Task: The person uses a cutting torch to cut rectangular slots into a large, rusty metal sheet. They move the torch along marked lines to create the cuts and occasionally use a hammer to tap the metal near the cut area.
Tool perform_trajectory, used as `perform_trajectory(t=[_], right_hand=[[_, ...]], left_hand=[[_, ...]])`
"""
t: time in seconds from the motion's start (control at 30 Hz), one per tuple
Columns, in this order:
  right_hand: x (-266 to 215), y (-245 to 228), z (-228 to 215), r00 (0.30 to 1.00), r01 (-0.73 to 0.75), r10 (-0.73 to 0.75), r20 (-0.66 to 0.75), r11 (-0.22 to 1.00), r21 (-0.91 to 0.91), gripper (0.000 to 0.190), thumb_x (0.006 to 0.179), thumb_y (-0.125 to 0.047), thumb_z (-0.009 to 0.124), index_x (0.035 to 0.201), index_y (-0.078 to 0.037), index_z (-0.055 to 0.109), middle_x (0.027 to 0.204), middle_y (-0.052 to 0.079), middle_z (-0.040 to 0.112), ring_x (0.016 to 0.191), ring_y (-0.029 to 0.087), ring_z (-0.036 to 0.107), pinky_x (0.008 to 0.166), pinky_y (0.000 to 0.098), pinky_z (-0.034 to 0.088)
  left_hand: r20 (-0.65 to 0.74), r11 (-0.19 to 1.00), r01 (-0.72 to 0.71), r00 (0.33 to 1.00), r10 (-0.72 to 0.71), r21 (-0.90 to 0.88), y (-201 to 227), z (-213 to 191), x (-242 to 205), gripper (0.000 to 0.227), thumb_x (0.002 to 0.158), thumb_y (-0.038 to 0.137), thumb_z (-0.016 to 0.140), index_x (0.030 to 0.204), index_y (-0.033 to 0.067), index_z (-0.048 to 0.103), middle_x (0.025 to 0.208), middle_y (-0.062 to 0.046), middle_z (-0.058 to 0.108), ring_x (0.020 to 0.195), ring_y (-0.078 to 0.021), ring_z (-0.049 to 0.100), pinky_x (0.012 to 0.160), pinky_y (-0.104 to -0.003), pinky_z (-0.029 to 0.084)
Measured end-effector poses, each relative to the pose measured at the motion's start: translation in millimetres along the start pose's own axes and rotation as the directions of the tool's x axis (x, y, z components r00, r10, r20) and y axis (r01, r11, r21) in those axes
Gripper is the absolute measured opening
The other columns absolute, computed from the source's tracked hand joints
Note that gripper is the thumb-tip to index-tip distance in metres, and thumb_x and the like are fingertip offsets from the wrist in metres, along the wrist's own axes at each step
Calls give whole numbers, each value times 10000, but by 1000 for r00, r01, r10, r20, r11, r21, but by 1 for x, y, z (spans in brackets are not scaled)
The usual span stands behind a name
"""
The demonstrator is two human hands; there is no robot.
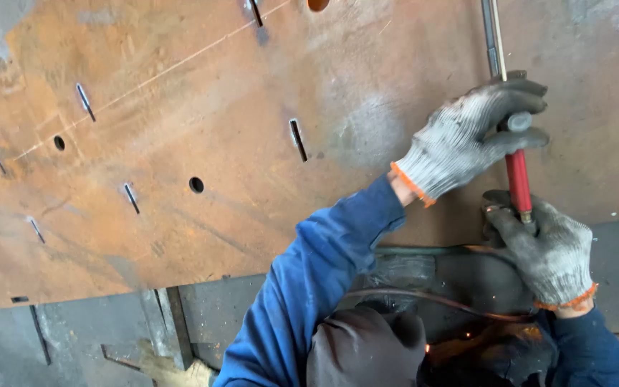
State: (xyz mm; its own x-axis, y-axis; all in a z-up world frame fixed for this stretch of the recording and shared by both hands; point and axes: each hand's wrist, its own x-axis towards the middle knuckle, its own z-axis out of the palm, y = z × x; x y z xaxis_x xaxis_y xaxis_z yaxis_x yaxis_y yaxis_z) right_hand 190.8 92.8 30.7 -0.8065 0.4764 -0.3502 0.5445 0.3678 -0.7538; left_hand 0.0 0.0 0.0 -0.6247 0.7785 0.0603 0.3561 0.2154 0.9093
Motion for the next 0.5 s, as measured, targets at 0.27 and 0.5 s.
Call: perform_trajectory(t=[0.27, 0.5], right_hand=[[0, 30, -12, 999, 32, -30, 27, 996, -87, 326, 802, -229, 865, 1023, -12, 763, 722, 123, 708, 564, 159, 660, 591, 338, 524], [-2, 109, -16, 942, -278, 149, 301, 848, 450, 311, 740, -86, 739, 1021, 46, 751, 864, 136, 780, 761, 204, 715, 694, 346, 558]], left_hand=[[144, 952, -254, 962, 231, 172, 59, -38, 19, 423, 897, 375, 786, 1272, 212, 680, 1417, 6, 637, 1476, -271, 476, 1201, -409, 472], [311, 884, 84, 917, -249, 460, 113, -43, 47, 619, 852, 539, 638, 1392, 240, 593, 1216, -7, 713, 1093, -265, 699, 904, -437, 553]])
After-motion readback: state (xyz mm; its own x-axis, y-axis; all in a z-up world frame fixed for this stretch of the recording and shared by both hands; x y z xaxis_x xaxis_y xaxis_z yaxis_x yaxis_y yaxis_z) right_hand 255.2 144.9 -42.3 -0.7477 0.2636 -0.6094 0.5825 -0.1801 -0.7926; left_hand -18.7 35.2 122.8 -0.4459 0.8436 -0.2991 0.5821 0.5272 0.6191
